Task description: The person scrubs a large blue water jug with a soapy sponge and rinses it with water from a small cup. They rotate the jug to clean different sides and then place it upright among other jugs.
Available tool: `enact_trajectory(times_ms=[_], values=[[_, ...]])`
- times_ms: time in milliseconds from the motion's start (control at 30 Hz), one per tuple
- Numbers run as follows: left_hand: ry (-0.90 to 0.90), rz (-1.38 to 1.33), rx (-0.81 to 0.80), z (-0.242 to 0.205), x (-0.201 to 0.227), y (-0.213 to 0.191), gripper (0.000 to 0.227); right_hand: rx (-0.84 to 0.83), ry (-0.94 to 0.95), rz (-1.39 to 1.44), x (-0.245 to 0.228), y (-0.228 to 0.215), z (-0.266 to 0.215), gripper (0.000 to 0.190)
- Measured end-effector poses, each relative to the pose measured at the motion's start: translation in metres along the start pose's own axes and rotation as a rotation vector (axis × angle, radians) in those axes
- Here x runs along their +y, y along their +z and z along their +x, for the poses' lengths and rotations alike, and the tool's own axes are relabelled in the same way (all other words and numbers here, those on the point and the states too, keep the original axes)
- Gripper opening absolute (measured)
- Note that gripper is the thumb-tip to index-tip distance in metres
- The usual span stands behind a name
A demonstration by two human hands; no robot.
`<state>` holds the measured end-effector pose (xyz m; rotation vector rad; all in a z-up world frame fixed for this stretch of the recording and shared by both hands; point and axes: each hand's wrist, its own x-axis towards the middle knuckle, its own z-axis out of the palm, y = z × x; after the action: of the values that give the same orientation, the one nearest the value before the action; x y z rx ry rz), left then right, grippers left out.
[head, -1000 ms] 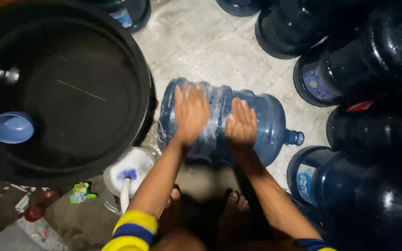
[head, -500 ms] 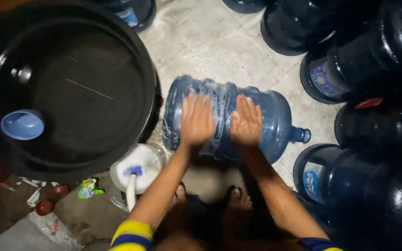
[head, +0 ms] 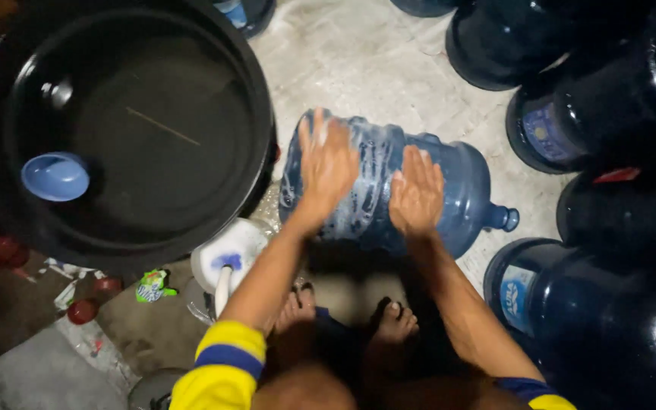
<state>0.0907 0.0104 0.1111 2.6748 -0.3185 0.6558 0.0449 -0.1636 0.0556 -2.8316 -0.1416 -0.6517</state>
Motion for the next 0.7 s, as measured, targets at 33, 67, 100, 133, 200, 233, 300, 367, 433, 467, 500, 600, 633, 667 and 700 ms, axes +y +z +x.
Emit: enact_trajectory(times_ms=[33, 67, 100, 133, 200, 233, 300, 367, 433, 467, 500, 600, 633, 667, 700], values=[[-0.006, 0.009, 0.003, 0.004, -0.006, 0.008, 0.040, 0.000, -0.008, 0.008, -0.003, -0.001, 0.002, 0.043], [-0.027, -0.012, -0.101, 0.009, -0.009, 0.018, 0.039, -0.014, 0.006, -0.001, -0.003, -0.002, 0.003, 0.043], [-0.049, -0.033, -0.206, 0.014, -0.011, 0.029, 0.040, -0.029, 0.020, -0.010, 0.000, -0.003, 0.006, 0.043], [-0.043, -0.035, -0.212, -0.014, -0.006, 0.019, 0.040, -0.030, 0.028, -0.012, 0.000, -0.002, 0.009, 0.043], [0.028, 0.065, -0.049, -0.069, 0.005, 0.000, 0.045, 0.012, 0.004, -0.005, 0.004, 0.001, 0.014, 0.042], [0.035, 0.059, -0.057, -0.096, 0.001, -0.007, 0.045, 0.009, 0.014, -0.009, 0.002, 0.002, 0.007, 0.042], [0.042, 0.140, -0.245, -0.138, -0.015, -0.015, 0.068, 0.056, 0.040, -0.033, -0.001, 0.008, 0.009, 0.040], [0.081, 0.077, -0.103, -0.093, -0.009, 0.007, 0.053, 0.027, 0.044, -0.036, 0.000, -0.005, -0.001, 0.041], [0.121, 0.058, 0.072, -0.040, -0.020, 0.037, 0.047, 0.034, 0.027, -0.003, -0.008, -0.006, 0.001, 0.042], [0.026, 0.040, -0.063, -0.011, -0.026, 0.060, 0.037, 0.017, 0.018, -0.018, -0.006, -0.004, 0.003, 0.042], [-0.070, 0.020, -0.198, 0.018, -0.031, 0.084, 0.038, -0.001, 0.009, -0.032, -0.003, -0.002, 0.006, 0.043], [0.081, 0.077, 0.135, 0.015, -0.004, 0.061, 0.026, 0.054, 0.006, 0.001, -0.004, -0.004, 0.006, 0.042], [0.083, 0.074, 0.132, -0.015, 0.008, 0.063, 0.026, 0.052, 0.009, -0.001, 0.000, 0.000, 0.005, 0.042], [0.155, 0.144, 0.235, -0.046, 0.017, 0.065, 0.028, 0.090, -0.005, -0.012, 0.003, 0.006, 0.004, 0.042], [0.229, 0.214, 0.339, -0.076, 0.027, 0.066, 0.036, 0.127, -0.020, -0.024, 0.005, 0.011, 0.003, 0.042]])
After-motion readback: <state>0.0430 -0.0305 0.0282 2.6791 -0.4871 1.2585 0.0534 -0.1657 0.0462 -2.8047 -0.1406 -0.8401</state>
